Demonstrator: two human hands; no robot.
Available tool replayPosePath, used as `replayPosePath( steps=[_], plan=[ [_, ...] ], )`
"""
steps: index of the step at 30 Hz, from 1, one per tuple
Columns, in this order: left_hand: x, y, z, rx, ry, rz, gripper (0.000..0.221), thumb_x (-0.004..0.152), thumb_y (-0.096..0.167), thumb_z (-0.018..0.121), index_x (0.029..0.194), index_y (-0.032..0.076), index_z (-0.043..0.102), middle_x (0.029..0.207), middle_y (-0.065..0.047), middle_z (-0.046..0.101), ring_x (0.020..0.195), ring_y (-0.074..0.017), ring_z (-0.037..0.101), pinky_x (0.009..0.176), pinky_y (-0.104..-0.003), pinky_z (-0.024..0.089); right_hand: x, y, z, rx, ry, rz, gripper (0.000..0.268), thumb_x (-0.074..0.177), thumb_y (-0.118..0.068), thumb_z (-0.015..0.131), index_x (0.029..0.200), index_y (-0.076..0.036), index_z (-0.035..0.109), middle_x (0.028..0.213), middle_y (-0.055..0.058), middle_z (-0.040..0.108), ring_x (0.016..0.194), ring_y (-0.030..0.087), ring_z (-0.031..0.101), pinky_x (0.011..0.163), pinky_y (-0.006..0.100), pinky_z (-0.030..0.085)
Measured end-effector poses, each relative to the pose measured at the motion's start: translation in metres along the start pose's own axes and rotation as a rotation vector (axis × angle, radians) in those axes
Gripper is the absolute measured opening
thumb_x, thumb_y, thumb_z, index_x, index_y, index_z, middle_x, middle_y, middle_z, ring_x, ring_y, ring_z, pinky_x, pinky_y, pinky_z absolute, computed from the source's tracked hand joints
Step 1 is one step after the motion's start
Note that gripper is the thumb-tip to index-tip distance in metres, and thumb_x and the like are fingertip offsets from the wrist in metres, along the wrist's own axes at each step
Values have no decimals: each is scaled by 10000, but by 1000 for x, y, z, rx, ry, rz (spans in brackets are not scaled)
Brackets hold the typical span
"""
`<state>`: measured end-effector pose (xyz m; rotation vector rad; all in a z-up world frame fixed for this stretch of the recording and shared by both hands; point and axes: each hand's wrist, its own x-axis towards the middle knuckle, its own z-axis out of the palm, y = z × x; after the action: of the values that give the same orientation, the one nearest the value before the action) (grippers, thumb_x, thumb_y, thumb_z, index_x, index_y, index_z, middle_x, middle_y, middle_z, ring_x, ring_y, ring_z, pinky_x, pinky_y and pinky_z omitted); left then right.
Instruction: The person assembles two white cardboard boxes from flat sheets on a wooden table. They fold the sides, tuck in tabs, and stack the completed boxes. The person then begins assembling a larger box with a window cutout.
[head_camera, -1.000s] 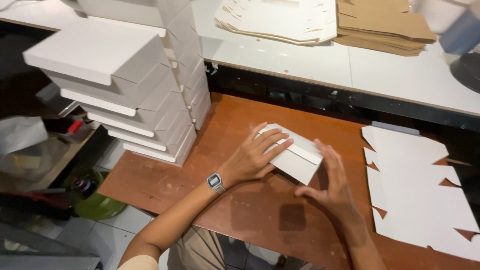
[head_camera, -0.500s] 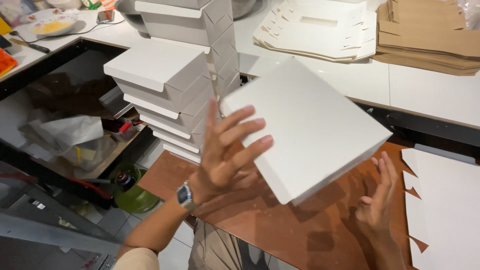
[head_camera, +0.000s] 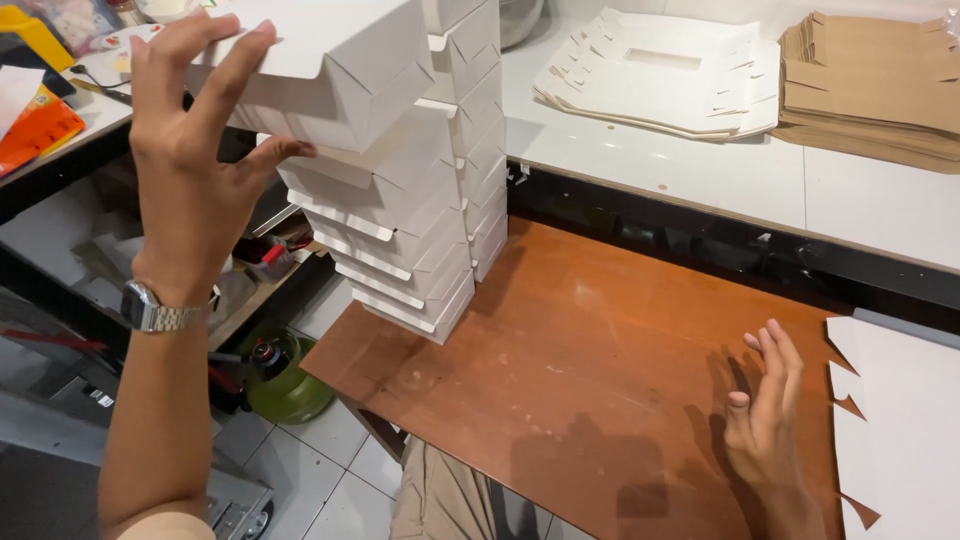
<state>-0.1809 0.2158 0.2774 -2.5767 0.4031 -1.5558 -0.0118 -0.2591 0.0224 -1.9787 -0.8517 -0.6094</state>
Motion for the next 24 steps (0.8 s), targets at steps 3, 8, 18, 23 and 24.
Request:
replayPosePath(
  steps=[3,8,18,23,24],
  plan=[
    [0,-16,4,14,-34,12,725,916,-164,966,1493,10,562,1437,-250,475,1370,-503,465,1151,-791,250,0,-3,-1,1,-23,75,745,1026,-480,266,1581,17,233,1625,249,221,1380,378,452,1064,529,426],
    [2,-30,11,13,-77,44,767,870,-95,963,1505,3,543,1420,-262,480,1327,-450,440,1093,-618,441,1,2,0,-11,-37,106,831,993,-550,242,1584,34,237,1614,245,225,1354,369,472,1056,536,432],
    [-10,-29,17,-10,-77,67,603,982,-47,894,1485,5,567,1380,-238,536,1249,-436,503,1056,-584,470,0,3,1,12,-69,110,824,998,-530,251,1572,62,240,1600,238,214,1351,369,474,1114,520,409],
    [-13,-30,20,8,-60,76,551,1008,-96,878,1467,4,590,1354,-239,557,1210,-428,521,1009,-568,494,0,4,2,4,-82,132,838,987,-528,258,1571,72,239,1597,237,216,1337,355,481,1067,505,442],
    [-13,-30,20,2,-56,71,558,1009,-107,876,1472,8,587,1352,-241,557,1207,-429,521,999,-569,499,0,6,2,9,-80,128,848,981,-536,260,1568,77,243,1593,235,218,1330,350,487,1047,504,458]
  ],
)
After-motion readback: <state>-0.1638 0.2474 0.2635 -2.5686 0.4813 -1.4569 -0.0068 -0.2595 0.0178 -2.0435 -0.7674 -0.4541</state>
